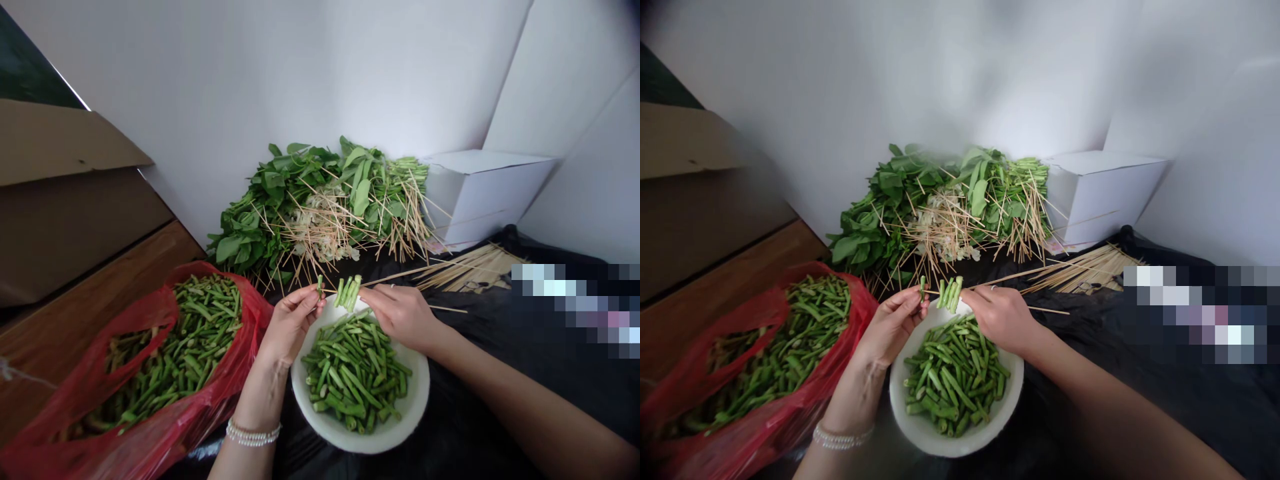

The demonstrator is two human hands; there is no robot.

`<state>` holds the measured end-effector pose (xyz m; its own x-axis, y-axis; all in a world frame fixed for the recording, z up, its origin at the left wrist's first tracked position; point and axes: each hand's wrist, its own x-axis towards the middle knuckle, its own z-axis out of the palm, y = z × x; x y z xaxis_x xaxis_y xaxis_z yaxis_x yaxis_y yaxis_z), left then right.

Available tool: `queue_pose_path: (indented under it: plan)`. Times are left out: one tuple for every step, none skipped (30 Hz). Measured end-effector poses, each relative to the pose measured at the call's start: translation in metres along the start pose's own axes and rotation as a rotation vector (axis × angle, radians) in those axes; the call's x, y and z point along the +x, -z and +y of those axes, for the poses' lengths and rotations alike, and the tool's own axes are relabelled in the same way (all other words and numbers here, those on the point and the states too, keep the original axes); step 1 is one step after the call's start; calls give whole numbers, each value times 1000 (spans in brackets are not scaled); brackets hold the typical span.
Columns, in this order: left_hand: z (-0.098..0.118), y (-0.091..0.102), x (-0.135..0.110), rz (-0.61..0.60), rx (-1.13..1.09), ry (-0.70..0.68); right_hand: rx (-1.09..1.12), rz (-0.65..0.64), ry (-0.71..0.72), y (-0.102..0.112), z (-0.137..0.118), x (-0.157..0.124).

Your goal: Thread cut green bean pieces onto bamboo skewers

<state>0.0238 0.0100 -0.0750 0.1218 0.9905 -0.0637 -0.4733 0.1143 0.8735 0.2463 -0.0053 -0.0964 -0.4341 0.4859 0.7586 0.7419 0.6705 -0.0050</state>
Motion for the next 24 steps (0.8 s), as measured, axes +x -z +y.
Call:
queue_pose_path:
  plan:
    - [0,0,0,0,1,1,-1,1,-1,0,0,0]
    - [0,0,-1,1,3,1,-2,0,-1,0,0,0]
    - [0,0,-1,0,6,0,-5,-2,-1,0,0,0]
    - [0,0,-1,1,10,-2,-7,-6,0,0,0,0]
    - [0,0,-1,5,13,-5,-10,-9,0,-1,1,0]
    - [1,-1,-1,12,16,-9,-11,-12,0,-1,1,-1]
    - [1,-1,-1,20,19,-12,-12,-14,0,-1,1,-1]
    - [1,-1,-1,31,23,-14,-11,-18,1,-1,1,-1]
    - [1,-2,-1,42,27,-14,-11,-20,1,-1,1,-1]
    - [1,-2,-2,54,30,-15,-10,-22,1,-1,0,-1]
    - [1,-3,-2,66,33,-17,-10,-26,2,-1,0,-1]
    - [1,-4,-2,77,36,-19,-10,-29,4,-1,0,-1]
    - [1,-5,-2,86,37,-21,-9,-29,6,-1,-1,-1]
    - [1,-6,-2,94,36,-25,-8,-28,9,-1,-1,-1]
    - [1,-6,-3,101,37,-28,-8,-27,11,-1,-2,-1]
    - [2,-6,-3,104,40,-28,-8,-29,14,-1,-2,-1]
    - [2,-6,-3,105,43,-26,-7,-31,14,-1,-2,-2]
    - [2,-6,-3,102,44,-19,-6,-34,14,-2,-3,-2]
    - [2,-5,-3,96,42,-7,-4,-39,14,-2,-4,-2]
    - [2,-5,-3,85,40,10,0,-43,16,-2,-5,-2]
    - [2,-4,-3,69,43,31,7,-47,19,-2,-5,-1]
    - [1,-4,-3,47,52,50,17,-50,25,-2,-6,-1]
    - [0,-4,-4,22,68,67,26,-51,33,-1,-8,-1]
    - [-1,-5,-4,-7,88,79,34,-51,43,-1,-9,0]
